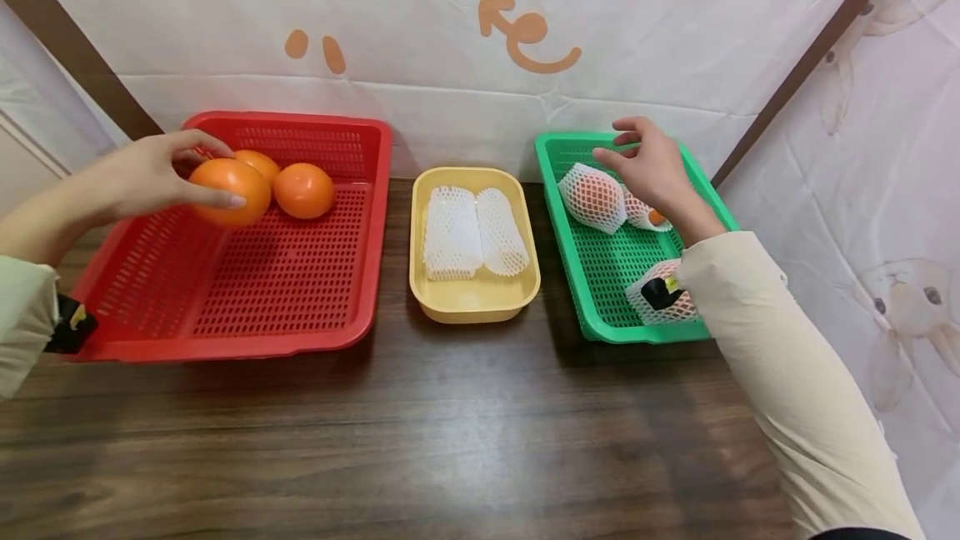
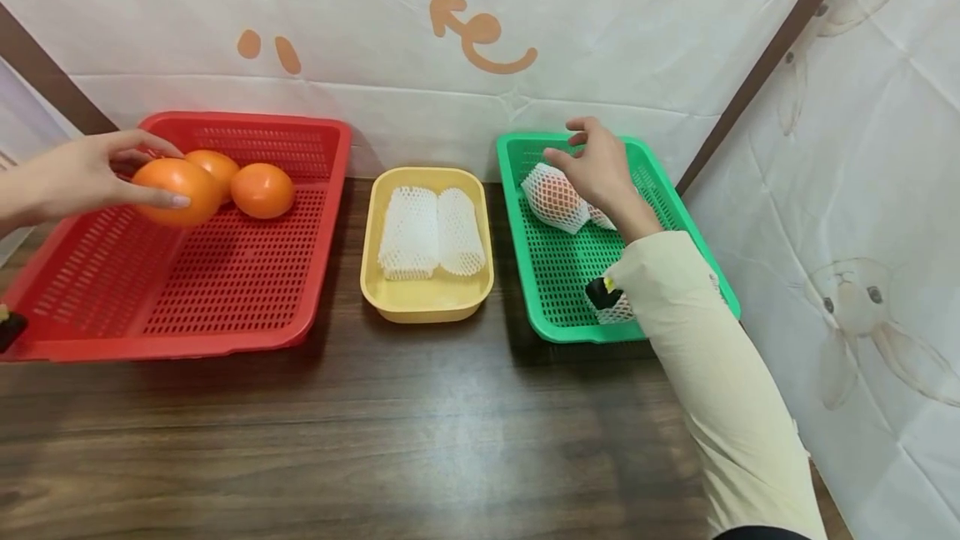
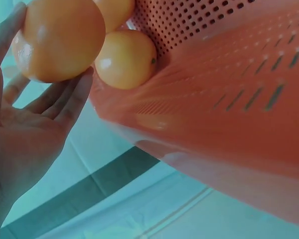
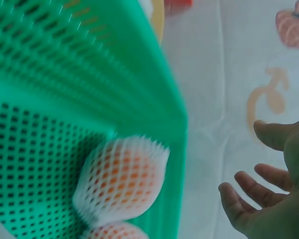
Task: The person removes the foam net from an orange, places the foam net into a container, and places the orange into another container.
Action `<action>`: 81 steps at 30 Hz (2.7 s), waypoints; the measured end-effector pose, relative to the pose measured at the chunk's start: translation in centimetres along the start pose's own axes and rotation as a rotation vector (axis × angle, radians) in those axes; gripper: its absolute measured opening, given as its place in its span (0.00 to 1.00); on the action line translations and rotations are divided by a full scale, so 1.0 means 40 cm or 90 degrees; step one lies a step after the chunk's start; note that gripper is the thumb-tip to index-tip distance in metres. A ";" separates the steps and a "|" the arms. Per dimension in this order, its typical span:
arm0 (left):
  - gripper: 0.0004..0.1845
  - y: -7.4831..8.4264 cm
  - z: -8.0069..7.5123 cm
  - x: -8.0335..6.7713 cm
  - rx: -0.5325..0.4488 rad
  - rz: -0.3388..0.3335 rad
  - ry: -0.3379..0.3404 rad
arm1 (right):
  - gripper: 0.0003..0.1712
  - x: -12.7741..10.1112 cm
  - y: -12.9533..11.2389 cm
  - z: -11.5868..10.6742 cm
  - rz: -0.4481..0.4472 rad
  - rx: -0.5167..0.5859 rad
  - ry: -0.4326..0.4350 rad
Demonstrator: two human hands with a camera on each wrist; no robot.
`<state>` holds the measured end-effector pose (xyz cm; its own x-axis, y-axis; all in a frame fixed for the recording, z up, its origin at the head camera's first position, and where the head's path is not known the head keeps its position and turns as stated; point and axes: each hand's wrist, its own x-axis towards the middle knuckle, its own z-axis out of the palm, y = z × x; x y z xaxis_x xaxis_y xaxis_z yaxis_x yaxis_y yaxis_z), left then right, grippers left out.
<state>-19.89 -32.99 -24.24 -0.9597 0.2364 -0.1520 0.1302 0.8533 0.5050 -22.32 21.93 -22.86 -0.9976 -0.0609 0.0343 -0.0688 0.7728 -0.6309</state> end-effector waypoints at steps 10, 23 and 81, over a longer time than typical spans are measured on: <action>0.36 -0.043 0.023 0.027 0.012 -0.016 -0.093 | 0.42 0.036 0.070 0.004 -0.014 0.011 -0.033; 0.32 -0.059 0.066 0.030 0.056 0.008 -0.138 | 0.45 0.074 0.147 0.050 -0.046 -0.012 -0.128; 0.40 0.254 0.054 -0.076 0.031 0.103 0.038 | 0.49 -0.064 0.030 -0.042 -0.111 0.008 -0.046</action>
<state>-15.13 -24.04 -20.48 -0.9382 0.3455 -0.0210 0.2943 0.8281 0.4771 -19.88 24.09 -22.41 -0.9670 -0.2390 0.0883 -0.2401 0.7384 -0.6301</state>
